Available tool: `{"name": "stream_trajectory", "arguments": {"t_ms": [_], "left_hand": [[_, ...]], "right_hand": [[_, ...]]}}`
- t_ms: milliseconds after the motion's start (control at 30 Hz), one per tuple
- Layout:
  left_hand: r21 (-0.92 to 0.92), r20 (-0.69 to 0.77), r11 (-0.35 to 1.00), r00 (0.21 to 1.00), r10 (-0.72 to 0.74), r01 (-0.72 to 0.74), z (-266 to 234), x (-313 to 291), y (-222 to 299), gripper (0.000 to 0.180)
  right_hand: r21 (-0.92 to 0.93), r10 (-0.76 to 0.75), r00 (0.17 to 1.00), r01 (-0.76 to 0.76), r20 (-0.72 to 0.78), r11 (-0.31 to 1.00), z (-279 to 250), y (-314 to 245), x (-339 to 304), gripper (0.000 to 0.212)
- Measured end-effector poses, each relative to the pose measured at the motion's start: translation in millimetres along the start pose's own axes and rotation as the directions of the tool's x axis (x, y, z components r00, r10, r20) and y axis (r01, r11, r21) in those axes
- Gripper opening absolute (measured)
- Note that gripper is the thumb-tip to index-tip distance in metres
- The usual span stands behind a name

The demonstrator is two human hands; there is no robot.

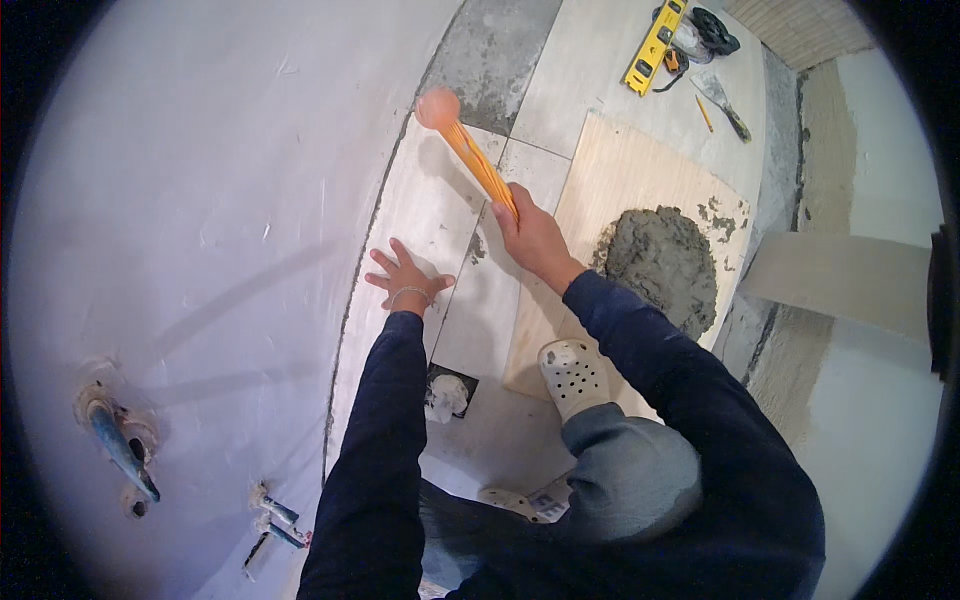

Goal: The person kneels on the floor and uses a rubber mallet to tap and set floor tiles into place. They repeatedly strike the tiles to ensure they are level and properly seated in the adhesive.

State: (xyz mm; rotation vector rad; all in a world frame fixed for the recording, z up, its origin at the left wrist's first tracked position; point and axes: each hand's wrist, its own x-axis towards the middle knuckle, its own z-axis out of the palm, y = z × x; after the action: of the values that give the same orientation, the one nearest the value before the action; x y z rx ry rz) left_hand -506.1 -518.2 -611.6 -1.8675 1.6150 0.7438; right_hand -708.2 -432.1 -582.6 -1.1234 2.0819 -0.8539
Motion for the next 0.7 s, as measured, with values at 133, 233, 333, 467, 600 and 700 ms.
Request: {"name": "stream_trajectory", "arguments": {"t_ms": [133, 233, 333, 467, 600, 700], "left_hand": [[0.016, 0.000, 1.000, 1.000, 0.006, -0.006, -0.5, 2.3, 5.4, 0.143], [0.023, -0.009, 1.000, 1.000, 0.009, -0.009, 2.9, 4.0, -7.1, 0.143], [0.005, -0.014, 0.999, 0.999, 0.039, -0.039, 4.7, 3.8, -0.8, 0.143], [-0.002, -0.014, 1.000, 1.000, 0.019, -0.019, -3.5, 2.3, -10.7, 0.141], [-0.048, -0.005, 0.996, 0.997, 0.076, -0.076, -4.2, -1.4, -4.3, 0.146], [-0.056, -0.003, 0.995, 0.996, 0.087, -0.087, -1.5, 1.8, -10.0, 0.145]], "right_hand": [[-0.087, 0.088, 0.994, -0.082, 0.060, 0.993, -1.6, 30.3, 4.7, 0.041], [-0.032, 0.017, 1.000, -0.018, -0.008, 0.999, 1.6, 12.8, -4.5, 0.041], [-0.084, 0.052, 0.998, -0.049, 0.029, 0.995, 8.2, 38.6, -8.5, 0.042], [-0.076, 0.057, 0.997, -0.052, 0.061, 0.996, 3.8, -1.0, 10.2, 0.042], [-0.103, -0.009, 0.999, 0.013, 0.040, 0.995, 22.7, 17.0, 18.2, 0.041], [-0.120, 0.036, 0.991, -0.021, 0.126, 0.993, 28.0, 5.4, 55.5, 0.041]]}}
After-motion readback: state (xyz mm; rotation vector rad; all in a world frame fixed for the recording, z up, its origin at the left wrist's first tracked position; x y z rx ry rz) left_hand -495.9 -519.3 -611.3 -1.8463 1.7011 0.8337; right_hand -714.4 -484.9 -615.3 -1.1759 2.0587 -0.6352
